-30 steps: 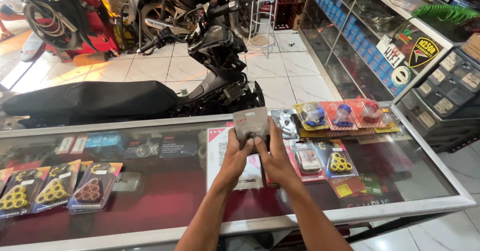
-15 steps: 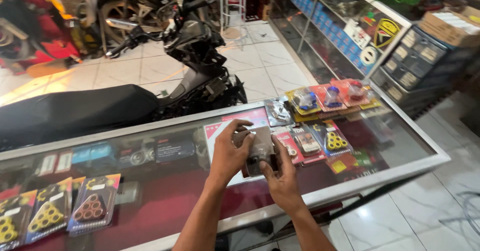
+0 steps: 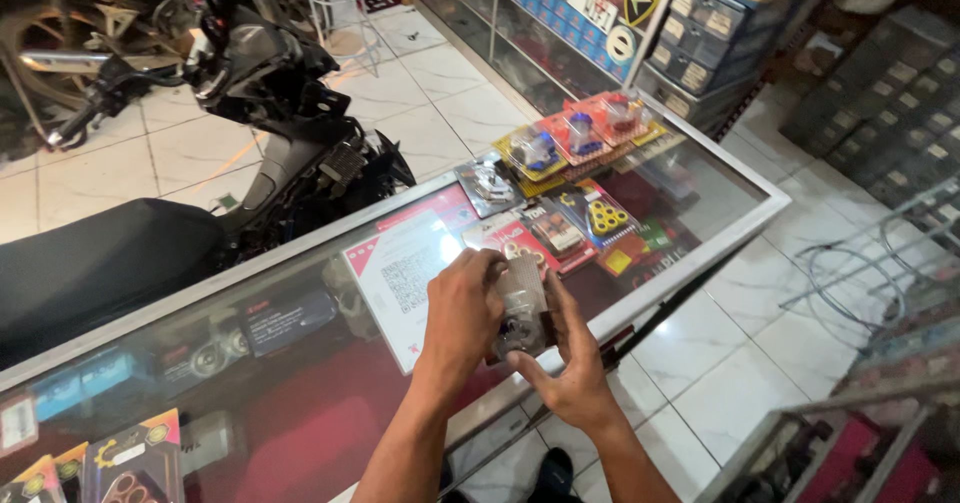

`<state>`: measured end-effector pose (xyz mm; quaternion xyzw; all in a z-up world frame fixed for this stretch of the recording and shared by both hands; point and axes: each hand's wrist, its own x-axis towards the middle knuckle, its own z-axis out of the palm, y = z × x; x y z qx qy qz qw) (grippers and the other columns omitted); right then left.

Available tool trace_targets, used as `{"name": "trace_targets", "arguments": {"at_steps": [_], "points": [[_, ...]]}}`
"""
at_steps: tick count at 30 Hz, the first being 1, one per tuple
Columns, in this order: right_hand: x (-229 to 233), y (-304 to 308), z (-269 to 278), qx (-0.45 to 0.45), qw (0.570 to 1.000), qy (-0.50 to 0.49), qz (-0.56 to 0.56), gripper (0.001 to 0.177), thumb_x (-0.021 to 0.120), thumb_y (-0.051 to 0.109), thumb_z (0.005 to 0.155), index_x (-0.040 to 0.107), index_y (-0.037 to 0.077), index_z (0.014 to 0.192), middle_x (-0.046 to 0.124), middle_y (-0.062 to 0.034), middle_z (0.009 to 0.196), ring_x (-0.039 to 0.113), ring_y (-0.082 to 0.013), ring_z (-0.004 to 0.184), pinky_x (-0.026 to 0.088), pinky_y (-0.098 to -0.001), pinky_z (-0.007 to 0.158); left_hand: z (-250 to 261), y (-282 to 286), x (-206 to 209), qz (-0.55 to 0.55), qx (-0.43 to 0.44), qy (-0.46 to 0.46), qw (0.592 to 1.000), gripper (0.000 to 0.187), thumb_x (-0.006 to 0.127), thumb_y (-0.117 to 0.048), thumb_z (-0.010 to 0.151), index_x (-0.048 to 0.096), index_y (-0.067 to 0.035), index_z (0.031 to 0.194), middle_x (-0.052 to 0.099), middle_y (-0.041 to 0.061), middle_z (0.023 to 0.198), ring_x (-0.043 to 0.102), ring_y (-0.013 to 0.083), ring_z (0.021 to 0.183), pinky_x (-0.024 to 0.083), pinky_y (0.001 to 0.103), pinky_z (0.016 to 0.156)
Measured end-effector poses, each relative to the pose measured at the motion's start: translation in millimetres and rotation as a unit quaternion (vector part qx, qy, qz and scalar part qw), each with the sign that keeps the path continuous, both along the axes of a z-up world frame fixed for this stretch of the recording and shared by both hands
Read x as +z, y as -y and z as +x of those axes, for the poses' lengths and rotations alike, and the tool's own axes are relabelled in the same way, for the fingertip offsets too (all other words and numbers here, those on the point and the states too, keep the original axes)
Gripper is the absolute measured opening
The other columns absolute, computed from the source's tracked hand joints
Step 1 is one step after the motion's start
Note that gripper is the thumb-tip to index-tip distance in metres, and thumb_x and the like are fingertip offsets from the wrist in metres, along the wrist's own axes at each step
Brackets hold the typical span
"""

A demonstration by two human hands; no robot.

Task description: The person picks up packaged motorcycle parts from a display counter, carries them to a wall rack, and hangs them onto metal hooks one by one.

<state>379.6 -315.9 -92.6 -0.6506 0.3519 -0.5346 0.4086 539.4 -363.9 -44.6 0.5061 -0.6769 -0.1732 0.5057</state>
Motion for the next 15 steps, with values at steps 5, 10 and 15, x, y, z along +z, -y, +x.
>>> {"name": "trace_targets", "arguments": {"at_steps": [5, 10, 15], "points": [[-25.3, -4.7, -17.2, 0.017, 0.96, 0.254, 0.119, 0.071, 0.064, 0.02, 0.096, 0.034, -0.003, 0.156, 0.051, -0.0168, 0.148, 0.061, -0.0255, 0.118, 0.053, -0.0407, 0.089, -13.1, -2.0, 1.7, 0.059, 0.035, -0.081, 0.994, 0.013, 0.064, -0.008, 0.093, 0.074, -0.003, 0.1, 0.074, 0.019, 0.087, 0.073, 0.0357, 0.077, 0.056, 0.041, 0.07], [-31.1, -9.0, -32.9, -0.038, 0.936, 0.322, 0.133, 0.056, 0.045, 0.032, 0.106, 0.04, -0.002, 0.15, 0.057, -0.0161, 0.14, 0.059, -0.0222, 0.126, 0.046, -0.0399, 0.109, -48.7, -5.4, 7.9, 0.076, 0.007, -0.087, 0.993, 0.012, 0.066, -0.009, 0.092, 0.074, -0.002, 0.099, 0.073, 0.019, 0.085, 0.071, 0.036, 0.074, 0.054, 0.041, 0.067], [-23.9, -7.6, -62.3, -0.127, 0.933, 0.325, 0.092, 0.047, 0.043, 0.03, 0.109, 0.048, -0.003, 0.141, 0.059, -0.0152, 0.133, 0.059, -0.0217, 0.124, 0.046, -0.0387, 0.108, -90.5, -2.0, 14.4, 0.083, -0.04, -0.095, 0.991, 0.012, 0.067, -0.008, 0.092, 0.073, -0.001, 0.099, 0.072, 0.019, 0.082, 0.069, 0.0343, 0.068, 0.053, 0.041, 0.065]]}}
